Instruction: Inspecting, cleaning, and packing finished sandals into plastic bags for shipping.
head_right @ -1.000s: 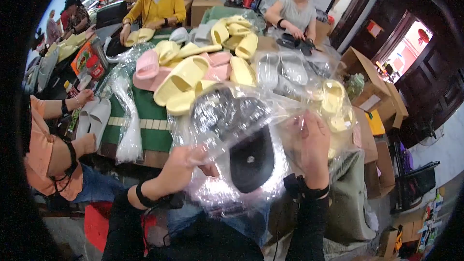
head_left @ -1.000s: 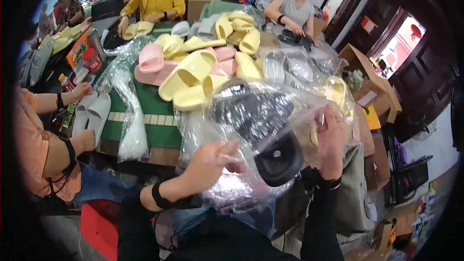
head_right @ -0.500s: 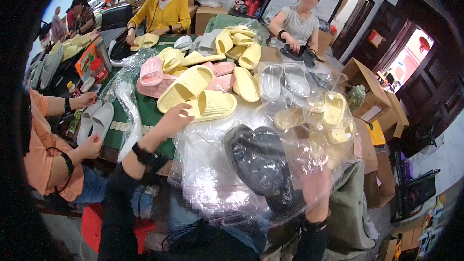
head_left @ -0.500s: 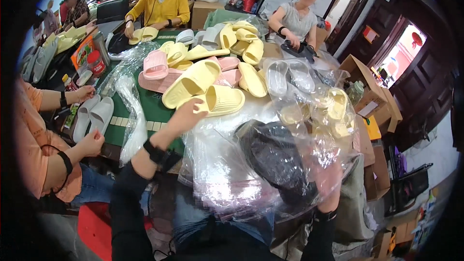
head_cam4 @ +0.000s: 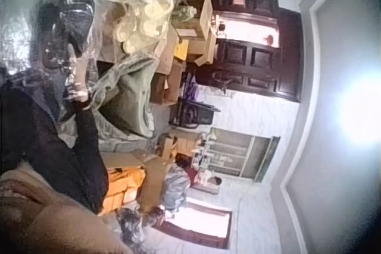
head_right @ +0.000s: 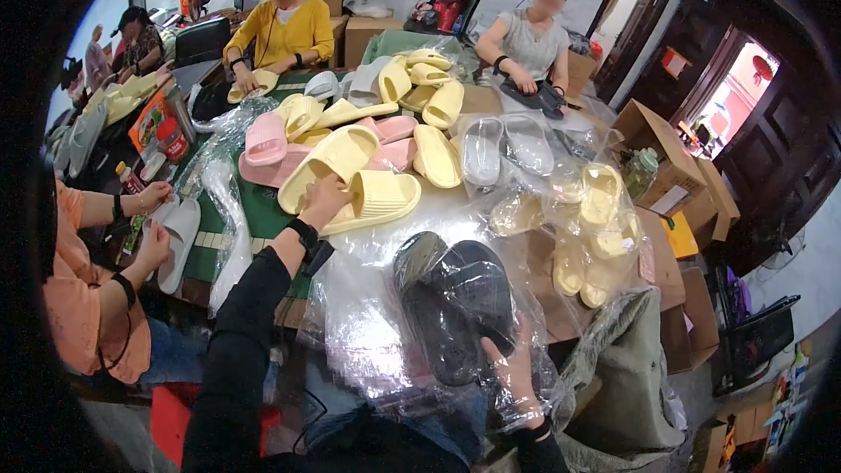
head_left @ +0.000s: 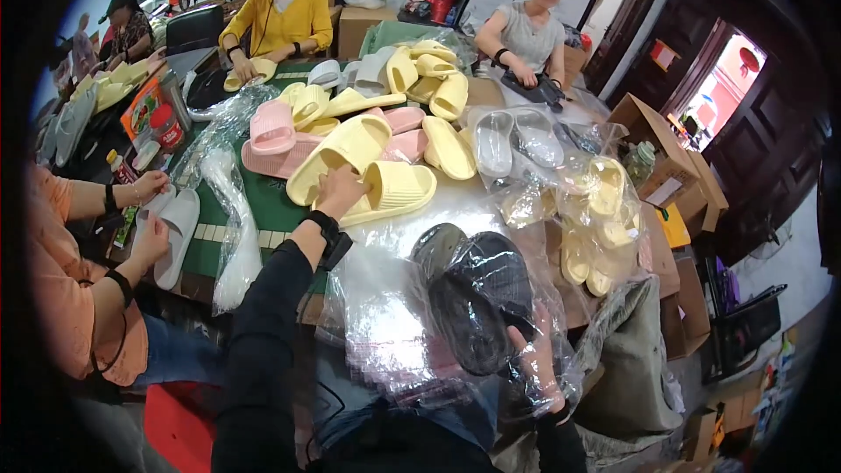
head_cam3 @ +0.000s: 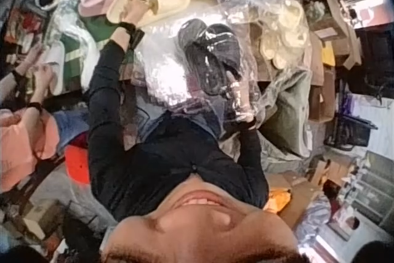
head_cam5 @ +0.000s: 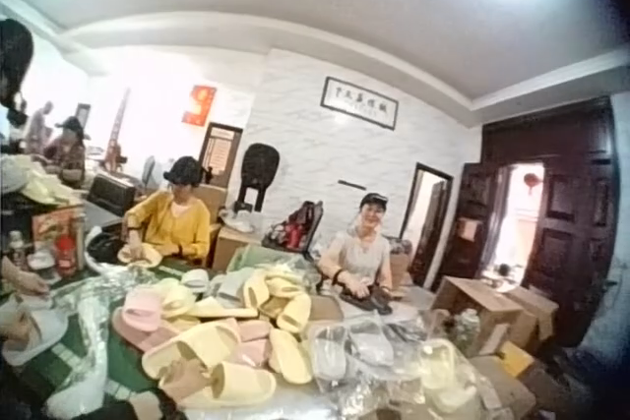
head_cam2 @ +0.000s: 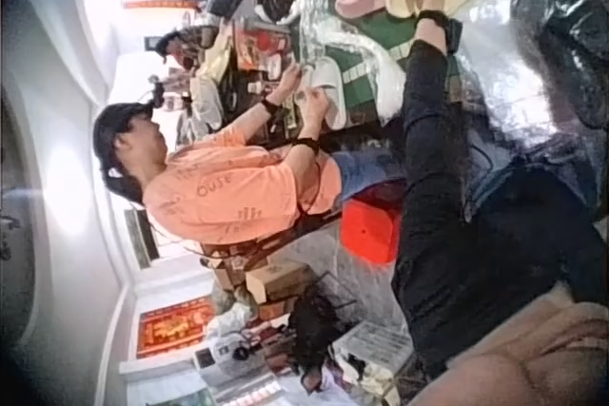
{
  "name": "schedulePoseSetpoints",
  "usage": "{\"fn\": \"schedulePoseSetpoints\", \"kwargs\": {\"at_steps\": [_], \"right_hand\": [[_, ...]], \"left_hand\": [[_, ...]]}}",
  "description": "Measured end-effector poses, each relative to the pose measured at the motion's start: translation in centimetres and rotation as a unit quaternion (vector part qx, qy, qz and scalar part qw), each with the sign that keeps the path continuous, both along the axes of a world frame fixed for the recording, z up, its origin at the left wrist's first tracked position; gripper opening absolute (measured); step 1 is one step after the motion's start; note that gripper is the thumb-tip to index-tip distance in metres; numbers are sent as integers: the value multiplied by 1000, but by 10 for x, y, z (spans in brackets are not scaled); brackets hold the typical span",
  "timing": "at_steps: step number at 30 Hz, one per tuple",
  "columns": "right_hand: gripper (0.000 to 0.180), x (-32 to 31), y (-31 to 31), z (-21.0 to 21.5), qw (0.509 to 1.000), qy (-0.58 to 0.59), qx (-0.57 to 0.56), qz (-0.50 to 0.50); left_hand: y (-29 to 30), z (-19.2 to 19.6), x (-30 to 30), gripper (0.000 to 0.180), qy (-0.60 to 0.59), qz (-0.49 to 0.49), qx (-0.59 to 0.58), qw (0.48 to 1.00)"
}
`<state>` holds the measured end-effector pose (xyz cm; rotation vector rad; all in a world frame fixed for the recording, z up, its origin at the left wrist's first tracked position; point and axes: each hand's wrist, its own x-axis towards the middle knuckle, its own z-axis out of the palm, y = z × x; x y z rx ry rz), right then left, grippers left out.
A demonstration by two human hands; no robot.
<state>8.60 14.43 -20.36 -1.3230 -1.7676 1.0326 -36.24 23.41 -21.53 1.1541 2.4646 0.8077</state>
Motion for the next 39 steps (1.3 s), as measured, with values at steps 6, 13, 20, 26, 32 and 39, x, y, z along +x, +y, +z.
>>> {"fn": "schedulePoseSetpoints", "kwargs": {"at_steps": [6, 13, 20, 26, 32, 39], "right_hand": [[95, -3, -16, 21, 998, 2, 54, 31], [112, -17, -13, 19, 980, -147, 115, 64], [106, -18, -21, 2, 973, -225, 48, -7], [111, -10, -12, -12, 960, -237, 149, 21], [104, -12, -15, 9, 990, -137, -29, 2], [82, -12, 9, 43, 999, 32, 10, 25]], "left_hand": [[15, -1, 2, 28, 52, 20, 47, 997], [12, -14, -8, 32, 61, -34, 82, 994], [29, 11, 32, 28, 110, 43, 20, 993], [-4, 25, 38, 18, 164, 8, 205, 965], [-22, 82, 62, 19, 80, -50, 315, 944], [-97, 87, 114, 9, 10, -161, 262, 951]]}}
